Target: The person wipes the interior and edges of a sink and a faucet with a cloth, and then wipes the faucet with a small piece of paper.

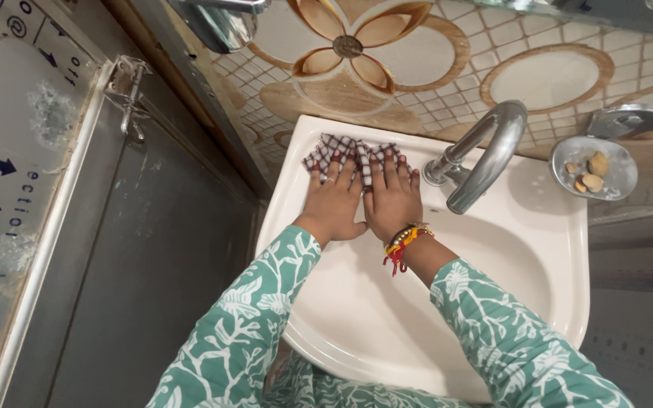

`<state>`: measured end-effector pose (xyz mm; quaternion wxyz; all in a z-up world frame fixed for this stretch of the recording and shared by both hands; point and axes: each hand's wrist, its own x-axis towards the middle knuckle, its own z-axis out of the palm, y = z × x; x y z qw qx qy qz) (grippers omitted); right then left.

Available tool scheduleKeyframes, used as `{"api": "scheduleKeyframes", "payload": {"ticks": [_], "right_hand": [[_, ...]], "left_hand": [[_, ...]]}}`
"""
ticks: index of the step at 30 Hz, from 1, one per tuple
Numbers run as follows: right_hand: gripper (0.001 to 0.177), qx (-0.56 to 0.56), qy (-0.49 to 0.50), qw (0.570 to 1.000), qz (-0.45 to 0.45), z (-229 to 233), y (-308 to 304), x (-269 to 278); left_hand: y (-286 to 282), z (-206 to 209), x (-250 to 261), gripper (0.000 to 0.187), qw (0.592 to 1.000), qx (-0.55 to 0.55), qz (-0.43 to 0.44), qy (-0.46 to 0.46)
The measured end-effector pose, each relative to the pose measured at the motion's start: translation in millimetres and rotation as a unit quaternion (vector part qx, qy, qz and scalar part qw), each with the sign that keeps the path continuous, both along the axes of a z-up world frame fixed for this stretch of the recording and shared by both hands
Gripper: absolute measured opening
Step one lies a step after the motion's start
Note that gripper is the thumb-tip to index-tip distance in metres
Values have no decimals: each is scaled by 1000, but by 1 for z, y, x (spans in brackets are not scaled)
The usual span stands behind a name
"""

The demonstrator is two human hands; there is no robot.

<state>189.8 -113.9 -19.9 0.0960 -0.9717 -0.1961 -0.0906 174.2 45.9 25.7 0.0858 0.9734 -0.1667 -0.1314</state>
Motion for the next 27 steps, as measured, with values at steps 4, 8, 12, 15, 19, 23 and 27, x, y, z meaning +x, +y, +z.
{"api": "scheduleKeyframes", "payload": {"ticks": [4,8,12,15,19,23,27], "right_hand": [[66,3,9,1000,0,1,12,5],[68,8,16,1000,26,5,27,8],[68,8,27,998,56,9,36,5],[67,12,18,997,76,12,35,1],[67,18,14,996,87,15,30,-9],[69,14,13,996,88,15,20,-24],[69,6,20,998,62,12,7,-29]], "left_hand": [[10,-1,3,107,1000,-5,7,-11],[25,-6,0,106,1000,-2,21,-19],[36,-9,-6,108,999,-16,28,-26],[38,-8,-13,107,999,-12,34,-24],[35,-4,-26,108,999,-11,29,-37],[25,4,-39,107,999,-1,20,-27],[11,7,-39,106,1000,7,-1,-27]]}}
